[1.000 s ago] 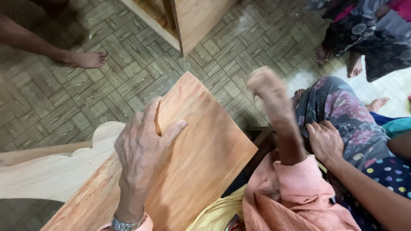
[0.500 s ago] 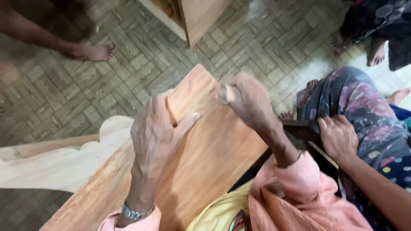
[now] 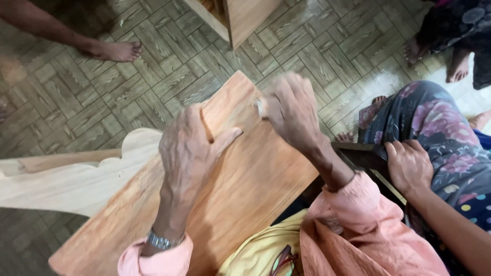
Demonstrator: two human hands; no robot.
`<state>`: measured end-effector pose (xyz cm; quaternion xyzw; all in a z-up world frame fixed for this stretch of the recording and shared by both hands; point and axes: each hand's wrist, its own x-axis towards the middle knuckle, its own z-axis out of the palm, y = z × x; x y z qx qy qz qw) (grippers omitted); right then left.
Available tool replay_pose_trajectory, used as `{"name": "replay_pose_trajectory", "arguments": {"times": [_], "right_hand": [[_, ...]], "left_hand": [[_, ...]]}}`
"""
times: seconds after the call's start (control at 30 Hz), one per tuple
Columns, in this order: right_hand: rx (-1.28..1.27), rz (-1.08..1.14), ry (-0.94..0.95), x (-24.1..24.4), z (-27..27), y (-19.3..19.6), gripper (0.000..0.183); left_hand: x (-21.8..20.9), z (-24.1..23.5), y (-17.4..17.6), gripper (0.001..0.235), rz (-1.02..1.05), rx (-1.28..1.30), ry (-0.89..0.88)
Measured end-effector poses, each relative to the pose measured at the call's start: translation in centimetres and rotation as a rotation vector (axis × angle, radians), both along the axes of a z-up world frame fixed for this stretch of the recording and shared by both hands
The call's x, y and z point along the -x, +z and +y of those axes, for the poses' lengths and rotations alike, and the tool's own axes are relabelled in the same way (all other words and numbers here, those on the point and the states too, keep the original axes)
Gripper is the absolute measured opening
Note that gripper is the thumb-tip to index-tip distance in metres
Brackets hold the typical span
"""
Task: The person holds a large, light-colored wooden board on their lap and smooths its surface using a small piece of sandpaper. They rub the sandpaper back and forth across the wood, occasionally pausing to feel the texture with their hands.
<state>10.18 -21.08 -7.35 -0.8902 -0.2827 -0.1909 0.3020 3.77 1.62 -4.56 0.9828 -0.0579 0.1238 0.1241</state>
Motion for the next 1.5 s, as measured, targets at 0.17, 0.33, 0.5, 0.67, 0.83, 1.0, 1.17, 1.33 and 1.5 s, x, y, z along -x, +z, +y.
{"name": "replay_pose_trajectory", "arguments": {"times": [0.17,0.33,0.5,0.67,0.83,1.0,1.17,1.33,1.5], "right_hand": [[0.059,0.109,0.001,-3.1,1.6,-0.5,0.013],[-0.055,0.455,-0.197,-7.2,4.0,0.5,0.033],[-0.679,0.802,-0.288,-1.6,2.7,0.7,0.052],[-0.520,1.088,-0.520,0.3,1.8,-4.2,0.053],[-0.519,0.971,-0.396,1.7,0.7,-11.3,0.059],[-0.601,0.822,-0.288,1.1,1.8,-8.7,0.040],[-0.661,0.862,-0.341,1.6,2.2,-7.4,0.038],[-0.767,1.006,-0.527,1.4,1.5,-7.7,0.042],[-0.996,0.883,-0.525,1.4,1.0,-9.4,0.029]], "left_hand": [[-1.7,0.3,-1.7,0.072,0.143,0.132,0.084],[-1.7,1.7,-2.8,0.072,0.241,0.219,0.187],[-2.3,2.9,-4.4,0.068,0.382,0.371,0.261],[-3.0,2.3,-8.3,0.067,0.343,0.295,0.240],[-3.6,1.8,-9.9,0.062,0.176,0.225,0.195],[-4.2,-0.4,-11.0,0.059,-0.168,0.003,0.151],[-2.7,-7.2,-10.3,0.059,-0.193,-0.027,-0.082],[-0.1,-7.0,-11.3,0.057,0.207,-0.028,-0.352],[-0.3,3.5,-12.4,0.055,0.013,-0.121,-0.016]]}}
